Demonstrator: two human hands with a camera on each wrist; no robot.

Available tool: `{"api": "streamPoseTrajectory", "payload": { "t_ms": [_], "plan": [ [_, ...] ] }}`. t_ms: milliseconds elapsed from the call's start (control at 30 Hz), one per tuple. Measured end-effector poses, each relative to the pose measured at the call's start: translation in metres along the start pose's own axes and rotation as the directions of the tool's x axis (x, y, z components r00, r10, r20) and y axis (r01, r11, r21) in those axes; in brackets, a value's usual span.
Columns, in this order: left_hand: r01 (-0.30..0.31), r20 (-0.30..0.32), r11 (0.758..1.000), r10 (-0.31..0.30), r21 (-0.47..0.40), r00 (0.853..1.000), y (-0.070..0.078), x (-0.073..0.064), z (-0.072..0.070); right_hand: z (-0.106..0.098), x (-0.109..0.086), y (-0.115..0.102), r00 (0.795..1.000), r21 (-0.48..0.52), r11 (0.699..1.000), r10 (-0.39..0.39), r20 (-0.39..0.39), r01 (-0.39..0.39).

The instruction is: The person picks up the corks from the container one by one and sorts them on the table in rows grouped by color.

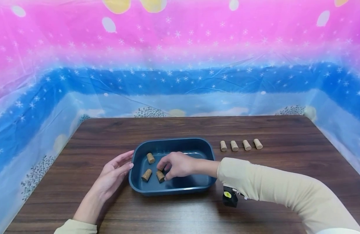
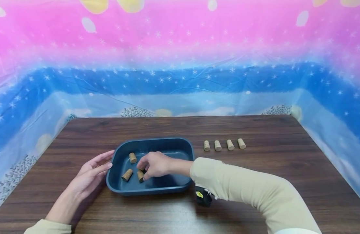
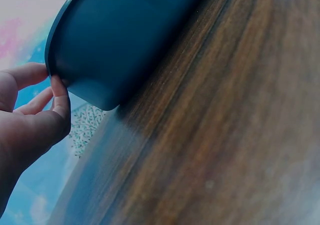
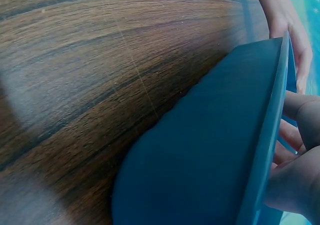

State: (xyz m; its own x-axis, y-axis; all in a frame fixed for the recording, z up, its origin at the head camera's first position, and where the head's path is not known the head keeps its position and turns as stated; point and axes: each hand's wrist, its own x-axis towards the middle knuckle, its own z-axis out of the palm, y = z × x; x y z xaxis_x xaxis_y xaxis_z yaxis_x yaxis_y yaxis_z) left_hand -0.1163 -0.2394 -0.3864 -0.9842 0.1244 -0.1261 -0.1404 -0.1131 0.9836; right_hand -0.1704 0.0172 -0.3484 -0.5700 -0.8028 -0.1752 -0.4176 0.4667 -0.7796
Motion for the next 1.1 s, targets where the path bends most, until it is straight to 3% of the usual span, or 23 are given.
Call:
{"api": "streamPoseTrajectory", "payload": {
  "t_ms": [600, 1100],
  "plan": [
    [0.009, -0.005, 1.000, -0.009, 0.010, 1.000, 0.000, 0.000, 0.000, 0.009, 0.015, 0.006, 0.999, -0.128, 0.990, -0.050, 0.017, 0.052],
    [0.012, -0.016, 1.000, -0.012, 0.006, 1.000, 0.001, 0.000, 0.001, 0.007, 0.012, 0.012, 0.995, -0.113, 0.990, -0.088, -0.035, 0.084]
  ]
}}
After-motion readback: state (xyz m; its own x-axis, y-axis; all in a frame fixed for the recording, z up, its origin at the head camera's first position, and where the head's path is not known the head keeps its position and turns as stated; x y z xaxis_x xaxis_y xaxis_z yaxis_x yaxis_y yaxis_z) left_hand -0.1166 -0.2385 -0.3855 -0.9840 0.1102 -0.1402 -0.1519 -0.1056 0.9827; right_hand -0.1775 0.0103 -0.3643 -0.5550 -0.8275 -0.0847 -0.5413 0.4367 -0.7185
